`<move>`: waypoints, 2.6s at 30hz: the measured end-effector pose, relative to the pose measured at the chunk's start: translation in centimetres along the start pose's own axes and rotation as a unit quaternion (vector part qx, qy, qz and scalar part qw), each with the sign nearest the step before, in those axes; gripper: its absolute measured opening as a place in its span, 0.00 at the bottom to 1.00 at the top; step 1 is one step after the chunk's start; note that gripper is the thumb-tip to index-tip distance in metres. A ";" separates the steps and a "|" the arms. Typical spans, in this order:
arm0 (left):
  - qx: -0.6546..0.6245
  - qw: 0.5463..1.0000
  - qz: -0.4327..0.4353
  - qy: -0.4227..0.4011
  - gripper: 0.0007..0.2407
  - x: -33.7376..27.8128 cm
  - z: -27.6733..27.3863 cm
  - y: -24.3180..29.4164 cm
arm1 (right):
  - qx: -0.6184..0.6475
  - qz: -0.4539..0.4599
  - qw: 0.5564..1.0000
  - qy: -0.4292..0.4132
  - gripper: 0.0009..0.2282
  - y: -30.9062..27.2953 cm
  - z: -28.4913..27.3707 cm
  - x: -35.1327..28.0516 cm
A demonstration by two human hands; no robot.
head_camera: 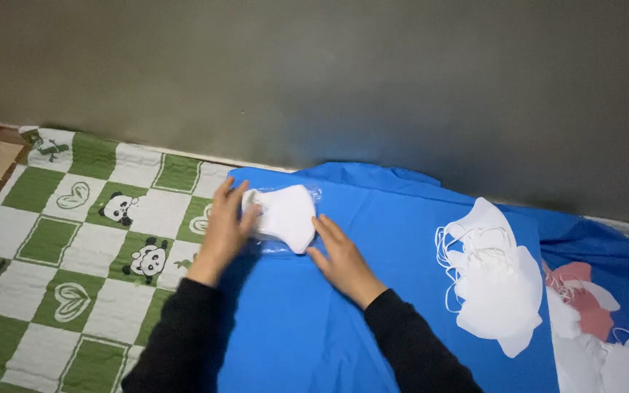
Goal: Stacking individual face masks and then placing the stack into a clear plastic bag.
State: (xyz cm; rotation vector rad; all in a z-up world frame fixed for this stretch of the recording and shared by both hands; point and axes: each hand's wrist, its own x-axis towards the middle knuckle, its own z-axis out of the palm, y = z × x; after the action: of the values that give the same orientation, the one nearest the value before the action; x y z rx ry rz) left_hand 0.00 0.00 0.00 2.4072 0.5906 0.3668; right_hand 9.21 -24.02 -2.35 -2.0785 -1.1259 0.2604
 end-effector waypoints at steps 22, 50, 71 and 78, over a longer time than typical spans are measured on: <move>0.234 0.955 0.169 0.067 0.27 -3.2 5.6 -1.7 | 0.005 0.222 0.956 0.190 0.18 3.0 -12.2 -18.7; 0.028 0.952 0.299 -0.064 0.19 -11.6 9.1 11.3 | -0.370 0.159 0.909 0.105 0.26 8.2 -13.3 -23.9; 0.036 0.955 0.284 -0.079 0.19 -11.6 9.1 11.3 | -0.364 0.156 0.910 0.122 0.15 8.9 -14.5 -24.8; 0.010 0.956 0.287 -0.069 0.24 -11.7 9.2 10.9 | -0.374 0.148 0.893 0.204 0.16 7.1 -14.9 -25.4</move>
State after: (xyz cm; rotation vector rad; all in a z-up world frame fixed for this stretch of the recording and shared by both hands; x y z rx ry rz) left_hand -2.95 -18.15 -1.42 2.5625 -0.1834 0.4239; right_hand 5.99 -54.07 -0.92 -2.7991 -0.6909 -0.5421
